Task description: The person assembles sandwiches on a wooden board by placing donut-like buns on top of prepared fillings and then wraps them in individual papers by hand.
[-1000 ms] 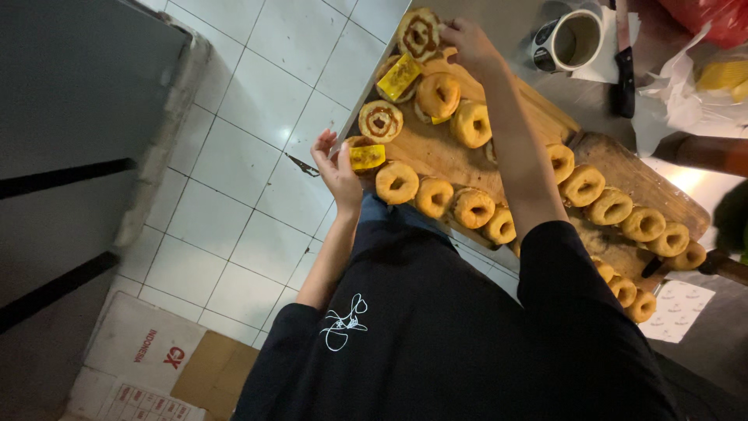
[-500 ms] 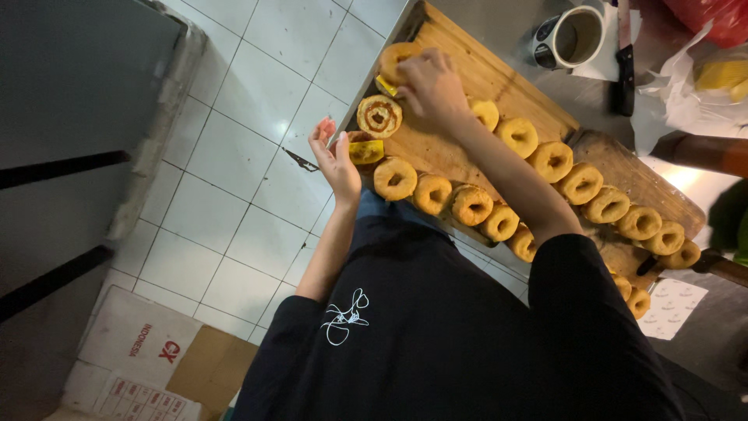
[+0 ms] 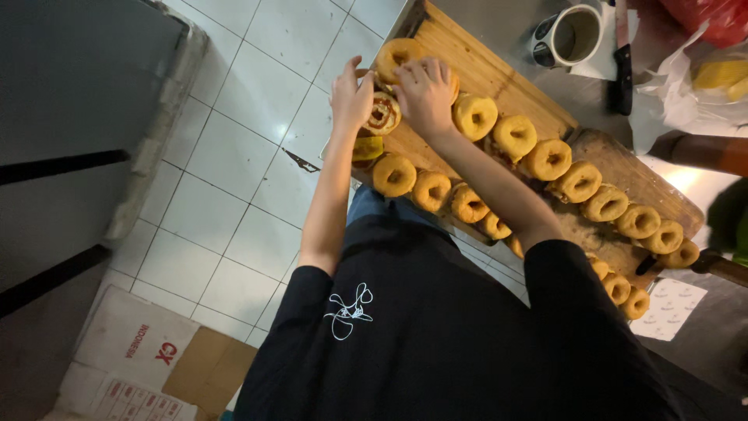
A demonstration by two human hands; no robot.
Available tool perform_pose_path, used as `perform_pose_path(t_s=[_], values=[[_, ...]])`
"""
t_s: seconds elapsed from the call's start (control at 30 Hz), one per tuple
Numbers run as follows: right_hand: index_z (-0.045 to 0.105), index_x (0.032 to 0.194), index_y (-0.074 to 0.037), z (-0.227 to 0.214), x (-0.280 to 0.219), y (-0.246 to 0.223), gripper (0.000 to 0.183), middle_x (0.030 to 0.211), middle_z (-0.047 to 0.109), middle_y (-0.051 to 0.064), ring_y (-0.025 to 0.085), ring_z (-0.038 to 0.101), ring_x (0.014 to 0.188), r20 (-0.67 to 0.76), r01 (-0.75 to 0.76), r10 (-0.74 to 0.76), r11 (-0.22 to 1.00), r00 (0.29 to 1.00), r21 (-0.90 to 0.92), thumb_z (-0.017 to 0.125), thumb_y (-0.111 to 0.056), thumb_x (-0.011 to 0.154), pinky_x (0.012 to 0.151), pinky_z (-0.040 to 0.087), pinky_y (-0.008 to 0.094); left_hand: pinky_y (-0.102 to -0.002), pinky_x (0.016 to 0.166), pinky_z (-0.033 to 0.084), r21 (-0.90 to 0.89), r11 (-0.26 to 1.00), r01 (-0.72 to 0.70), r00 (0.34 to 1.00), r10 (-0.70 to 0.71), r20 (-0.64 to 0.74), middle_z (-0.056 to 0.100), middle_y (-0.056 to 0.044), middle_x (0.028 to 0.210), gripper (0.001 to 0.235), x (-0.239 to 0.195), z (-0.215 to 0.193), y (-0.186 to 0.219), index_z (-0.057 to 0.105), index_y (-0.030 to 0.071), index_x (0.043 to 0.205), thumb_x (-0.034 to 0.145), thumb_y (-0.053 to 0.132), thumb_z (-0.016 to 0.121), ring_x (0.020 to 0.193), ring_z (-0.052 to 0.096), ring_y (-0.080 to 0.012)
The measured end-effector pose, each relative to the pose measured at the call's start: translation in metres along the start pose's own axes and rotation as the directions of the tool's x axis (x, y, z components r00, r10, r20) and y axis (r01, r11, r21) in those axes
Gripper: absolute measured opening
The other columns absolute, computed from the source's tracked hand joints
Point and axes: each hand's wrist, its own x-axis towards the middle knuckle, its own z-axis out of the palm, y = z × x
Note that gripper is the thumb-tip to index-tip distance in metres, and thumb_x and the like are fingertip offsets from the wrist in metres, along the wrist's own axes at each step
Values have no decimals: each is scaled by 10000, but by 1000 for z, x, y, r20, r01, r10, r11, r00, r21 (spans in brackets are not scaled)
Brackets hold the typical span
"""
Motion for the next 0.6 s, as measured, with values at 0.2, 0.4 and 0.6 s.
perform_pose_path(t_s=[0.2,0.4,0.6], values=[[712,1177,-89,8,-4,-12,345,1193,679,37,278,566,1125,-90,-99,100,995,991,15,818,-162,857,1029,415,444,-416,940,533,-14,991,135,985,-132,112,790,-92,1038,558,11,6,4,549,70,1407,930,352,621,1001,745,-285],[663,1231,-132,3,-12,11,329,1280,666,51,256,577,1200,-106,-236,245,968,964,88,795,-222,944,1070,412,446,-409,931,527,3,983,184,978,-183,102,793,-87,1086,609,13,1,14,548,85,1391,908,437,669,1038,729,-282],[536,1393,-91,-15,-23,51,688,1344,612,161,365,530,1254,106,-368,359,926,927,83,855,-441,894,1042,407,557,-406,908,538,13,980,200,975,-200,101,791,-66,1021,738,9,-6,26,534,73,1393,818,493,729,1013,746,-255]])
